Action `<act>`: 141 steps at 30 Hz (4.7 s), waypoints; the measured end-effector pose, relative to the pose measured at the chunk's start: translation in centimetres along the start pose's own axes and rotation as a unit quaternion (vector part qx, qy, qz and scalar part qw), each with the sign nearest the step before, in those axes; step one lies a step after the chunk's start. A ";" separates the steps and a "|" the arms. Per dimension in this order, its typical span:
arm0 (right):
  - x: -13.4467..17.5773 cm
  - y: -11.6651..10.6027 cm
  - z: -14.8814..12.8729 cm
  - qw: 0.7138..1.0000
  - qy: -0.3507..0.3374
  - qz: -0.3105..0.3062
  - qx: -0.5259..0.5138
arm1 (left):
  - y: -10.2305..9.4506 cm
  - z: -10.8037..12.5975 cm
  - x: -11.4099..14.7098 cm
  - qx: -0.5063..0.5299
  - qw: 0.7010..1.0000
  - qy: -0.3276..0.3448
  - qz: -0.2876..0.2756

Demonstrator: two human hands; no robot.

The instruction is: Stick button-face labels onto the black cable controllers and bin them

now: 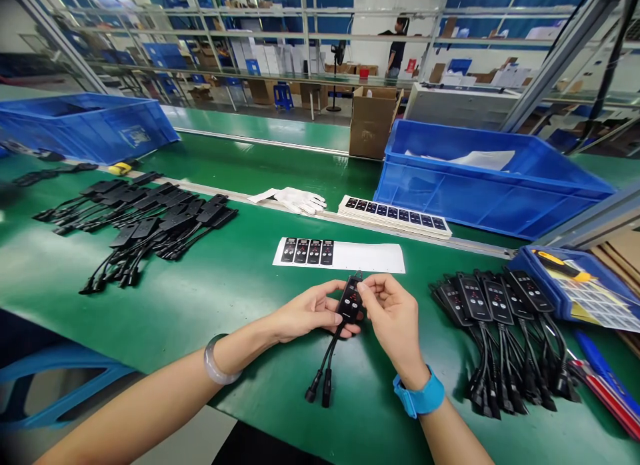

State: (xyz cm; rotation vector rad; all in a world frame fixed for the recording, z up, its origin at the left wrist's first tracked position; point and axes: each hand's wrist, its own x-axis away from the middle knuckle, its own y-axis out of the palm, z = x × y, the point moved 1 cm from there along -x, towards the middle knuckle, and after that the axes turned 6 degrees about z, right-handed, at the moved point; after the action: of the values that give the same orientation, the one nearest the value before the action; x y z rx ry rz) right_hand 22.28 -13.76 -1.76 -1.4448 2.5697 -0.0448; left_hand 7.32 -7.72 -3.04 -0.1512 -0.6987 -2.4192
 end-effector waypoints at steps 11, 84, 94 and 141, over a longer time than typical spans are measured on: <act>0.0 0.2 0.5 1.000 0.017 0.018 -0.012 | 0.0 -0.2 0.0 -0.025 0.999 0.023 -0.009; -5.2 -14.6 0.7 0.724 -0.153 0.103 0.665 | -3.2 0.7 -0.2 -0.730 0.604 0.084 0.309; -8.9 3.6 3.6 0.886 -0.238 -0.081 0.390 | -2.8 0.5 0.0 -0.772 0.549 0.060 0.314; -1.3 -0.2 3.1 0.981 -0.128 0.032 0.140 | -14.9 7.5 1.5 -0.597 0.577 0.080 0.551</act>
State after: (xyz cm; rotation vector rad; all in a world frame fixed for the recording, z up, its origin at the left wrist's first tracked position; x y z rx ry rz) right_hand 23.70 -12.53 -4.61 -1.1824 2.2923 -0.1905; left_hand -3.07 5.40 -2.91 -0.6492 1.0130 -1.1765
